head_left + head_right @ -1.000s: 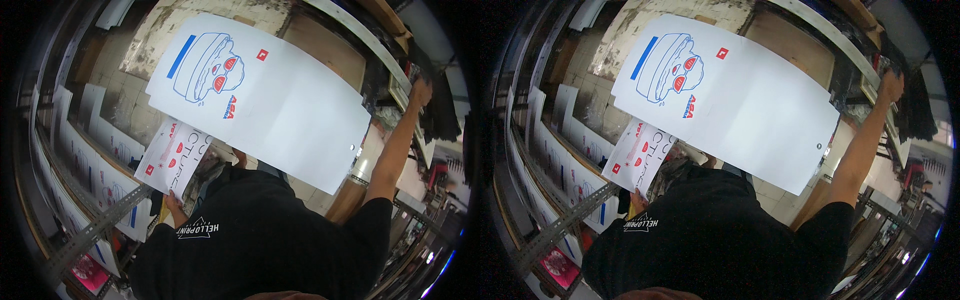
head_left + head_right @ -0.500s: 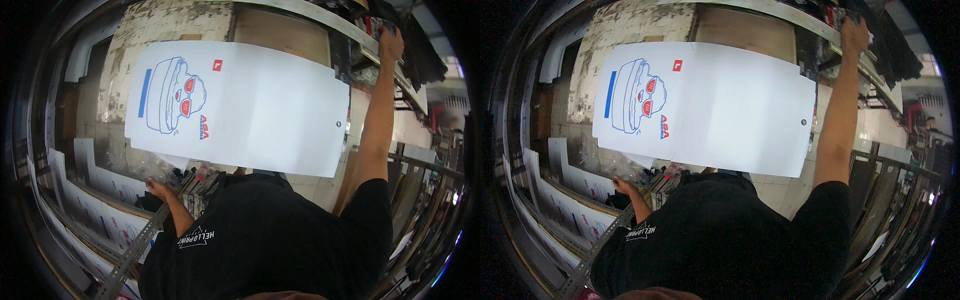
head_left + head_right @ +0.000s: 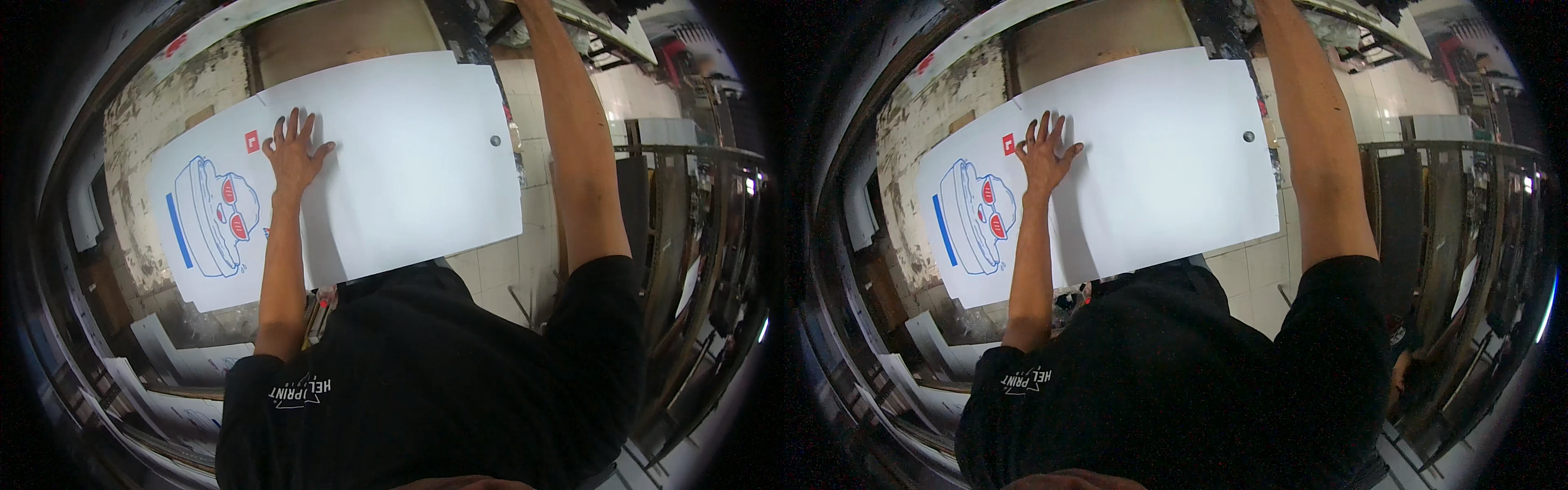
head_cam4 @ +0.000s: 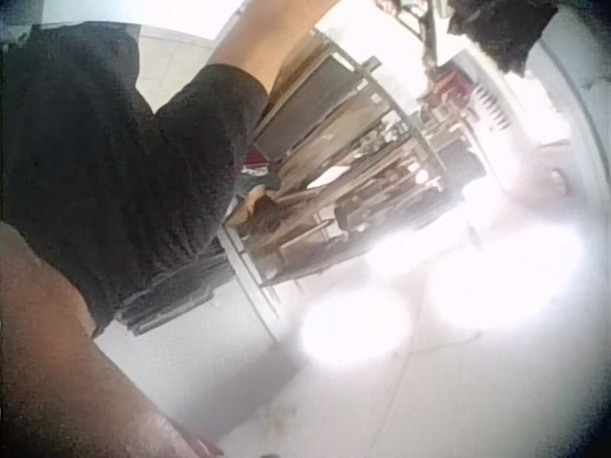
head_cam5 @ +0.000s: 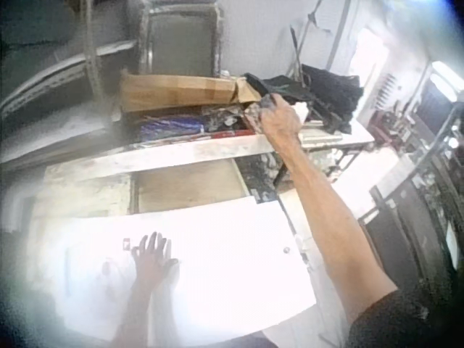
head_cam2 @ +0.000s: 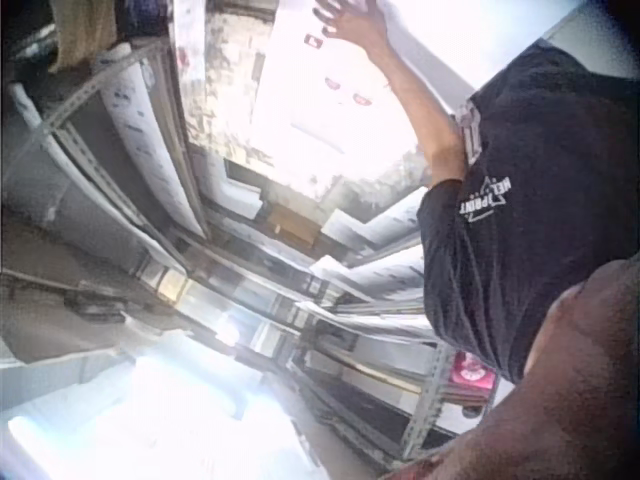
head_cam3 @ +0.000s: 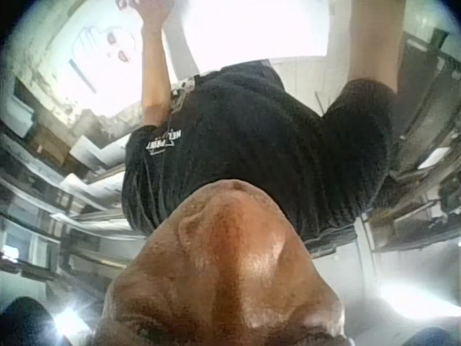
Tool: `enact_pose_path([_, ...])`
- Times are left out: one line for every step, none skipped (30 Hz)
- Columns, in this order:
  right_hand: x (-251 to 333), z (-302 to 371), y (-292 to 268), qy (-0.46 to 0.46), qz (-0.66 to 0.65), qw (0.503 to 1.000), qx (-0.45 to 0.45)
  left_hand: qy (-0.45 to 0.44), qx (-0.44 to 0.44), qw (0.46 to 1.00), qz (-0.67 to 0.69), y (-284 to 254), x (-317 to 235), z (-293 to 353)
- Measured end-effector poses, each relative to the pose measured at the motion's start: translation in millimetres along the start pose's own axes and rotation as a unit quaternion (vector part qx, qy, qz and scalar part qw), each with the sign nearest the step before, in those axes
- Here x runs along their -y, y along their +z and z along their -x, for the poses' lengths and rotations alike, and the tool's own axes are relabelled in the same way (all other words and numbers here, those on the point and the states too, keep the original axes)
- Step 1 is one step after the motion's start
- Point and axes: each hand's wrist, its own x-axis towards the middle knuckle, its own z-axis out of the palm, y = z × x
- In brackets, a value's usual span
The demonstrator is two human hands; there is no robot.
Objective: The person performs screen printing on white paper sheets. They place a sheet under a screen, apply red ink with a squeegee, and lift the screen to reveal the printed design. The process is repeated for multiple sheets.
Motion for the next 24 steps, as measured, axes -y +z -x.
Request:
enact_pose_path([-1.8,0.3,-5.5,0.005,0.006,1.000,0.015,0.004,0.023,1.000,-0.021,3.5,-8.4,-12.5])
enact_pose_path([-19.6,-4.1,9.5,-0.036,0.018,0.998,-0.043,0.005,0.050,0.998,-0.031,9.3,-10.9,-21.0])
enact_pose_path([-17.5,-2.5,8.8,-0.033,0.012,0.999,-0.033,-0.001,0.063,0.997,-0.043,11.5,-13.4,-25.3])
enact_pose_path([-13.0,-1.9,6.2,-0.031,0.006,0.999,-0.022,-0.009,0.076,0.996,-0.055,14.2,-16.6,-28.2])
enact_pose_path([-8.6,-1.5,4.0,-0.030,-0.002,0.999,-0.011,-0.018,0.088,0.994,-0.067,16.9,-20.1,-30.2])
enact_pose_path([-7.7,-1.9,4.6,-0.019,0.006,1.000,-0.010,-0.023,0.092,0.993,-0.069,20.1,-22.1,-32.1])
enact_pose_path([-8.0,-3.7,5.3,-0.008,0.010,1.000,-0.009,-0.030,0.095,0.992,-0.075,21.9,-23.9,-33.3])
enact_pose_path([-8.8,-4.3,6.1,0.002,0.014,1.000,-0.007,-0.038,0.097,0.991,-0.080,23.6,-25.2,-34.1])
enact_pose_path([-9.3,-4.3,7.3,0.011,0.025,1.000,-0.013,-0.042,0.105,0.991,-0.077,21.3,-26.9,-36.0])
enact_pose_path([-10.7,-4.3,7.3,0.020,0.037,0.999,-0.018,-0.045,0.112,0.990,-0.075,19.3,-28.8,-37.7])
enact_pose_path([-10.6,-3.0,9.7,0.027,0.044,0.998,-0.021,-0.054,0.119,0.989,-0.074,17.7,-29.1,-37.0])
enact_pose_path([-9.5,-0.1,11.0,0.023,0.044,0.999,-0.018,-0.060,0.116,0.989,-0.067,16.1,-28.8,-35.5])
enact_pose_path([-11.4,2.1,0.8,0.023,0.057,0.998,-0.023,-0.048,0.114,0.991,-0.059,16.0,-31.8,-39.2])
enact_pose_path([-8.2,5.7,7.3,0.015,0.051,0.998,-0.016,-0.058,0.113,0.990,-0.059,16.1,-28.4,-35.9])
enact_pose_path([-7.9,8.0,6.2,0.005,0.041,0.999,-0.017,-0.057,0.111,0.991,-0.053,15.4,-27.6,-35.9])
enact_pose_path([-9.3,9.8,4.5,-0.005,0.032,0.999,-0.021,-0.047,0.109,0.992,-0.051,13.3,-27.4,-36.6])
enact_pose_path([-10.5,12.3,3.8,-0.014,0.022,0.999,-0.024,-0.040,0.075,0.996,-0.024,14.5,-22.1,-36.6])
enact_pose_path([-11.5,15.9,3.9,-0.025,0.012,0.999,-0.032,-0.033,0.040,0.999,0.002,18.8,-15.0,-35.7])
enact_pose_path([-16.7,20.1,5.1,-0.035,0.005,0.998,-0.043,-0.021,0.005,0.999,0.030,11.7,-15.4,-40.7])
enact_pose_path([-21.4,25.0,6.2,-0.044,-0.001,0.998,-0.053,-0.031,-0.090,0.995,0.005,3.7,-14.7,-41.5])
enact_pose_path([-28.3,28.8,5.6,-0.032,0.000,0.998,-0.052,-0.089,-0.161,0.971,0.150,-8.9,-9.4,-47.1])
enact_pose_path([-33.8,34.7,5.1,-0.020,-0.001,0.999,-0.049,-0.144,-0.227,0.918,0.291,-21.5,1.9,-49.4])
enact_pose_path([-35.6,42.4,4.9,-0.008,-0.001,0.999,-0.046,-0.192,-0.287,0.837,0.423,-34.5,13.6,-51.9])
enact_pose_path([-33.6,52.3,2.5,0.010,-0.011,0.999,-0.035,-0.172,-0.344,0.741,0.551,-56.3,20.8,-57.5])
